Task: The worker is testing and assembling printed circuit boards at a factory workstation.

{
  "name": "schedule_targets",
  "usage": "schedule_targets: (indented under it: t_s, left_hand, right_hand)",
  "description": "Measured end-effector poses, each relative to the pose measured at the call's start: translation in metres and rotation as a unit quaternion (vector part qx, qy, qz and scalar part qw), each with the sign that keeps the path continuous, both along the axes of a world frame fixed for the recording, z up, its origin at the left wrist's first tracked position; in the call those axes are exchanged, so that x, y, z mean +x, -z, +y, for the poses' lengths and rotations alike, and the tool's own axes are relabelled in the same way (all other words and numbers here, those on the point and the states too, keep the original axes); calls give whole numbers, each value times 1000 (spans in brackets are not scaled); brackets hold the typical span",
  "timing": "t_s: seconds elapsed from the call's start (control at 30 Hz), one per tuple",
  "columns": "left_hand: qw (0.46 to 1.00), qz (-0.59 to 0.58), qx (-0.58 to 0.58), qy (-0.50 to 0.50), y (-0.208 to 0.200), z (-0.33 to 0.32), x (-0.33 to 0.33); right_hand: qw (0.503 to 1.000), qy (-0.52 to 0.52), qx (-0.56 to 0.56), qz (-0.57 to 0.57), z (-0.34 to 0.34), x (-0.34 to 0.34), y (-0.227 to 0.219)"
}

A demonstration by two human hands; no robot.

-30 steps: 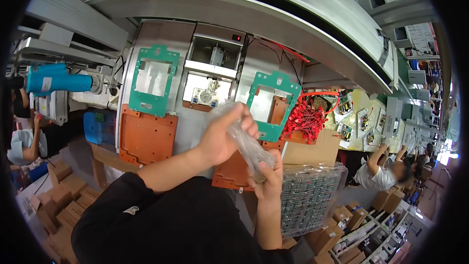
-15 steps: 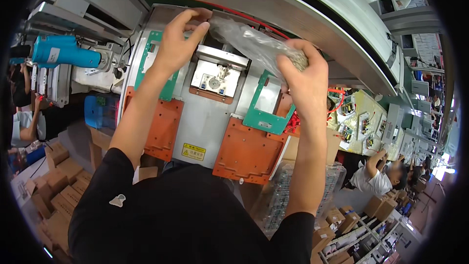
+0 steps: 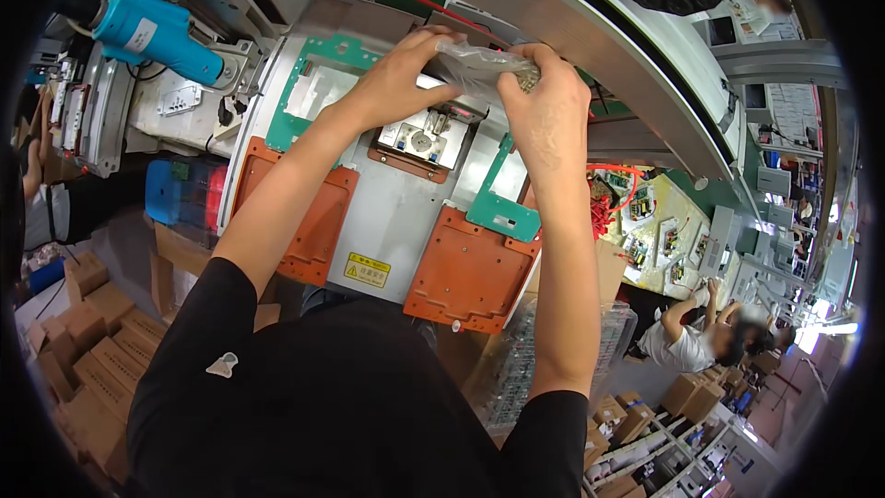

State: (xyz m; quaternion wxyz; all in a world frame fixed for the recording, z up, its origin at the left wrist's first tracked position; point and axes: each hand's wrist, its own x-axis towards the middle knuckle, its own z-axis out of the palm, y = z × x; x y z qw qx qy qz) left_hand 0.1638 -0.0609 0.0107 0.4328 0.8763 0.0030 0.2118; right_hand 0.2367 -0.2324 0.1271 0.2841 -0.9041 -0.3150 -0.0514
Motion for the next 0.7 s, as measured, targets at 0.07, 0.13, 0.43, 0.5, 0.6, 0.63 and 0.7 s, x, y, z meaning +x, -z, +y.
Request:
schedule_targets:
  t_s: [0.07, 0.13, 0.43, 0.5, 0.6, 0.63, 0.7]
  left_hand:
    - [1000, 0, -8, 5, 0, -1, 3]
    - [998, 3, -56, 23, 1, -2, 6]
    - [992, -115, 15, 44, -8, 2, 13]
    - [990, -34, -122, 55, -22, 13, 19]
    - [971, -9, -234, 37, -14, 32, 42]
    - [968, -28, -246, 32, -15, 33, 45]
    - [961, -32, -272, 39, -15, 35, 52]
  right_hand:
    - [1000, 3, 3, 23, 3, 2, 1]
    - [999, 9, 5, 47, 4, 5, 4]
    - [1000, -18, 5, -14, 13, 6, 7]
    - [1000, -12, -12, -10, 18, 10, 8]
    - [999, -31, -15, -41, 17, 17, 14]
    - [999, -29, -16, -41, 13, 18, 16]
    - [1000, -11, -24, -13, 7, 20, 19]
